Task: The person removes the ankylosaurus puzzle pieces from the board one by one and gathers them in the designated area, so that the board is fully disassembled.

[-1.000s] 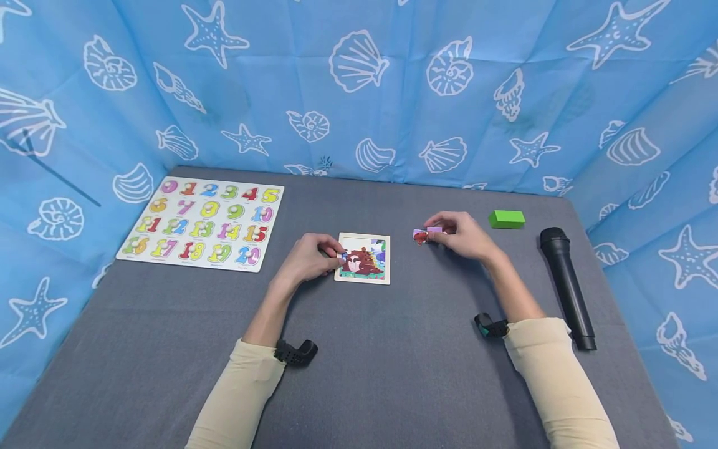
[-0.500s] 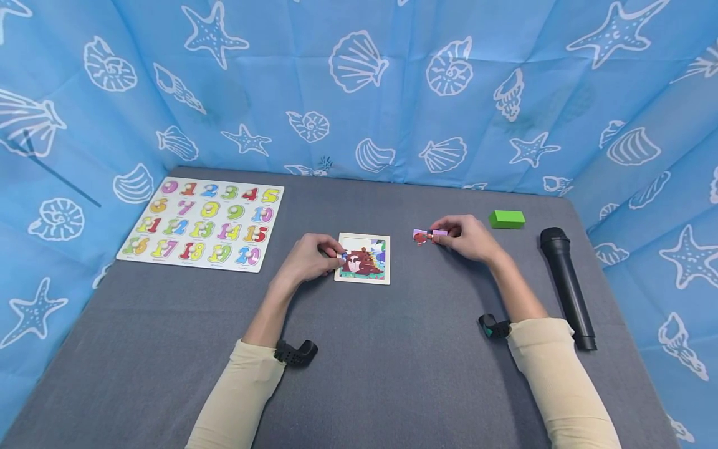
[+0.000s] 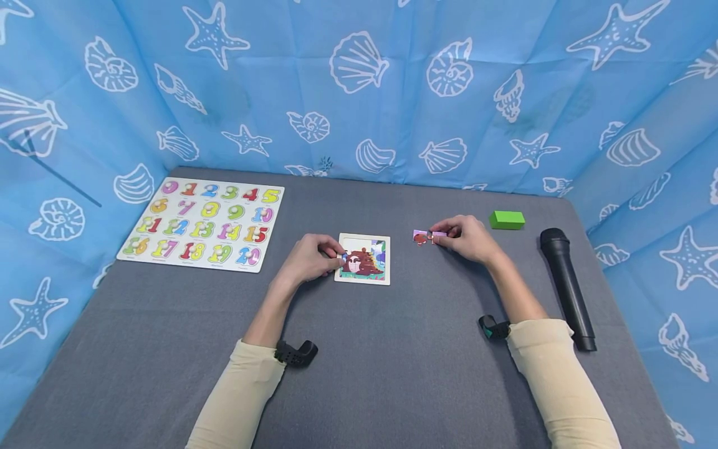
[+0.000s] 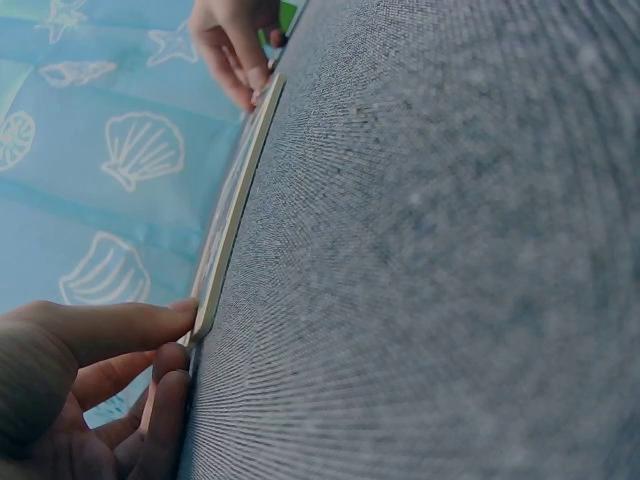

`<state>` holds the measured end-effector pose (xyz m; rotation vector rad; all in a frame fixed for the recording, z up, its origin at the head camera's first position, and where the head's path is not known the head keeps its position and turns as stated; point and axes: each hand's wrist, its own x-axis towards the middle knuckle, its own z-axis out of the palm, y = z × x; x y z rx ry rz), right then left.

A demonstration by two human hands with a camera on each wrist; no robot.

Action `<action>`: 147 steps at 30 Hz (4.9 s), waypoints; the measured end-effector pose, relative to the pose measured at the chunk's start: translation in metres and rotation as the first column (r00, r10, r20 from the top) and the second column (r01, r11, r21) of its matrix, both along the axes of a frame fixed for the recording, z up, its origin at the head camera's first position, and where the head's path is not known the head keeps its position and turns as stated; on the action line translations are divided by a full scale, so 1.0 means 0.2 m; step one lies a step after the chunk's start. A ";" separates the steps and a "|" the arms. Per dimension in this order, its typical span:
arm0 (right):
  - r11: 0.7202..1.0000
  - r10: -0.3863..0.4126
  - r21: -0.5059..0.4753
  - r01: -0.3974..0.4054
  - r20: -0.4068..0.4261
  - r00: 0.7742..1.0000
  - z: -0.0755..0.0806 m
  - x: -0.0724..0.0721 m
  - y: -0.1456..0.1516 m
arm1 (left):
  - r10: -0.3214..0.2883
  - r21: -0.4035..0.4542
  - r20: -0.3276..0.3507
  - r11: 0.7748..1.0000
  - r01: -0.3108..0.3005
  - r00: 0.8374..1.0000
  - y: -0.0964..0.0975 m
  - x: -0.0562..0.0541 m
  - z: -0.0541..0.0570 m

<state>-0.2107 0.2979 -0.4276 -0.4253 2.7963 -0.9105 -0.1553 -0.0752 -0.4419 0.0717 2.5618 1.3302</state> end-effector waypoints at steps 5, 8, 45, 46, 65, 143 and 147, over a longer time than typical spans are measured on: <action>1.000 -0.012 -0.003 0.012 -0.008 1.000 0.01 0.01 0.00 | -0.001 -0.003 -0.004 1.000 0.001 1.000 0.00 0.00 0.00; 1.000 -0.016 -0.005 0.016 -0.002 1.000 0.01 0.01 0.00 | 0.000 0.000 -0.004 1.000 0.000 1.000 0.00 0.00 0.00; 0.970 0.012 -0.243 0.007 0.075 0.997 0.07 0.06 -0.26 | -0.001 0.000 -0.014 1.000 0.001 1.000 0.00 0.00 0.00; 0.969 0.022 -0.249 -0.003 0.076 0.997 0.07 0.06 -0.28 | -0.002 0.001 -0.014 1.000 0.002 1.000 0.00 0.00 0.00; 0.976 0.193 -0.111 -0.188 0.035 0.981 0.00 0.03 -0.57 | -0.005 0.007 0.001 1.000 0.005 1.000 0.00 0.00 0.01; 0.981 -0.073 -0.173 0.085 0.075 0.995 0.04 0.06 0.15 | -0.002 -0.027 -0.006 1.000 0.002 1.000 0.01 0.00 0.02; 0.985 -0.109 -0.122 0.121 0.105 0.988 0.04 0.06 0.19 | -0.001 -0.024 -0.001 1.000 0.001 1.000 0.01 0.01 0.02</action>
